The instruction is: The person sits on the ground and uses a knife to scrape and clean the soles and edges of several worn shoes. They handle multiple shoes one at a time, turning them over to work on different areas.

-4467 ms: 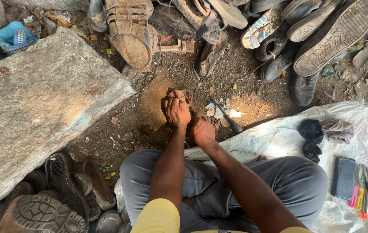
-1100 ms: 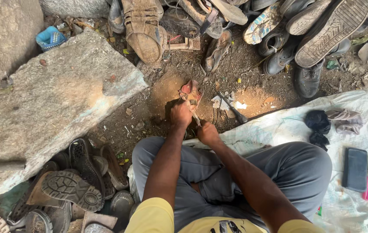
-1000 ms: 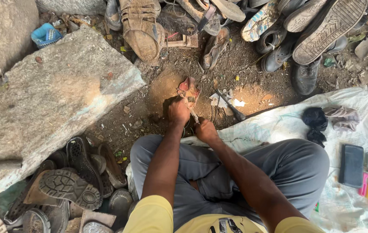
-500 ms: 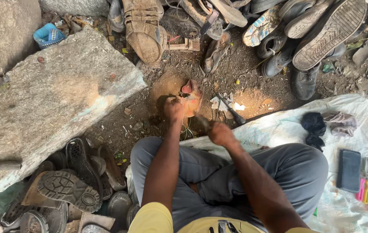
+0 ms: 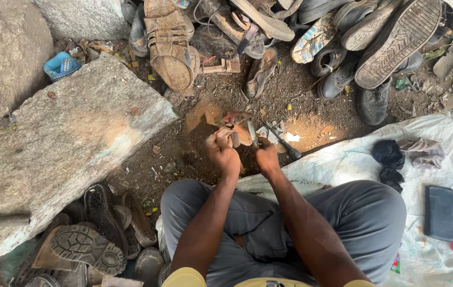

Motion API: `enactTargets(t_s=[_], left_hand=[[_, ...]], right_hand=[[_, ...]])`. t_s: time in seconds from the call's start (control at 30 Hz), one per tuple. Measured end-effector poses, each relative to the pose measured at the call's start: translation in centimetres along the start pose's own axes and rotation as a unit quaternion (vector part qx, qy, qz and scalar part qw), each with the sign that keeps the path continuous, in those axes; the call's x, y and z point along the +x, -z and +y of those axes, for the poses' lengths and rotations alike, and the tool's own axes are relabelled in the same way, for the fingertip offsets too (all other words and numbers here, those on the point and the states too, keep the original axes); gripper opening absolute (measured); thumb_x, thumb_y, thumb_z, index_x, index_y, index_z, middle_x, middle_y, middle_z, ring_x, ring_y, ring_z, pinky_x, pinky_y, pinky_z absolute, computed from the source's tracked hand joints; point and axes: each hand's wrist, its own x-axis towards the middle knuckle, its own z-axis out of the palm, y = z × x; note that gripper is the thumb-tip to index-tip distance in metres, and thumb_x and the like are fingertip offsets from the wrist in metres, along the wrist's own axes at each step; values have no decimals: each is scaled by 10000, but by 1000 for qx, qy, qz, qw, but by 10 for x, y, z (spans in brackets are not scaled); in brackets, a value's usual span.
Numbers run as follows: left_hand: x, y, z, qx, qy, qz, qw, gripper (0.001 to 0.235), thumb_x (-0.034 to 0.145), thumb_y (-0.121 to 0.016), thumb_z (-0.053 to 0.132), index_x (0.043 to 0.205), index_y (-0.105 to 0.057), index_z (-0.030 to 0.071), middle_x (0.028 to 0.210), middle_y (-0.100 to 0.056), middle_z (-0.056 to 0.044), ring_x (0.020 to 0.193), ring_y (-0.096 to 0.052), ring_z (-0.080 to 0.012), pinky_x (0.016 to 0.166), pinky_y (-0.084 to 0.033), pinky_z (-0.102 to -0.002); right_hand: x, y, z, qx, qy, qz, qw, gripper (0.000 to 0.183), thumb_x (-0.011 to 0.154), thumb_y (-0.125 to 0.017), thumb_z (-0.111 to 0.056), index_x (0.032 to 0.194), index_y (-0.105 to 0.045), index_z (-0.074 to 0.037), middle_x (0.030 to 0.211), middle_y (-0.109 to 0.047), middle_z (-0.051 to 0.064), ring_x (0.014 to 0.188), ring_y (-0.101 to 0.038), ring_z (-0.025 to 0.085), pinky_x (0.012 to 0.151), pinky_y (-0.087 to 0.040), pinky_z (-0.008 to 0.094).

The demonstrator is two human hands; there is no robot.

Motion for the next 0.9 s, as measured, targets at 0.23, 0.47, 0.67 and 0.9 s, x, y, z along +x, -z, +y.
enactTargets(t_s=[0.23, 0.47, 0.67, 0.9], left_hand=[[-27, -11, 47, 172, -37, -40, 984, 212, 1109, -512, 232, 1116, -526, 20, 1023, -712, -103, 950, -702, -194, 866, -586, -353], [-20, 0, 41, 427, 61, -291, 854, 183, 1052, -649, 248, 1066, -643, 66, 1022, -770, -155, 962, -756, -319, 856, -571, -409], [-11, 30, 16, 542, -110, -553, 623, 398, 708, -746, 5, 1077, -790, 146, 1426, -545, -228, 1312, -509, -378, 1058, -437, -465], [4, 10, -3, 677, -122, -544, 481, 227, 945, -622, 193, 1088, -774, 105, 1412, -588, -124, 1319, -490, -309, 1085, -364, -490]], right_hand=[[-13, 3, -69, 249, -149, -107, 951, 231, 902, -555, -192, 1035, -621, -15, 760, -704, 108, 359, -439, 144, 302, -345, 306], [24, 31, -53, -192, -96, -94, 972, 312, 876, -591, -72, 1179, -662, -62, 599, -612, 106, 388, -480, 147, 343, -373, 330], [55, 50, -4, -151, -76, -30, 985, 382, 892, -660, -94, 1243, -685, 53, 667, -638, 131, 476, -507, 209, 429, -386, 399], [66, 53, 20, -414, 260, 2, 872, 594, 805, -788, -171, 1309, -584, 68, 1194, -677, 301, 1102, -670, 429, 912, -548, 440]])
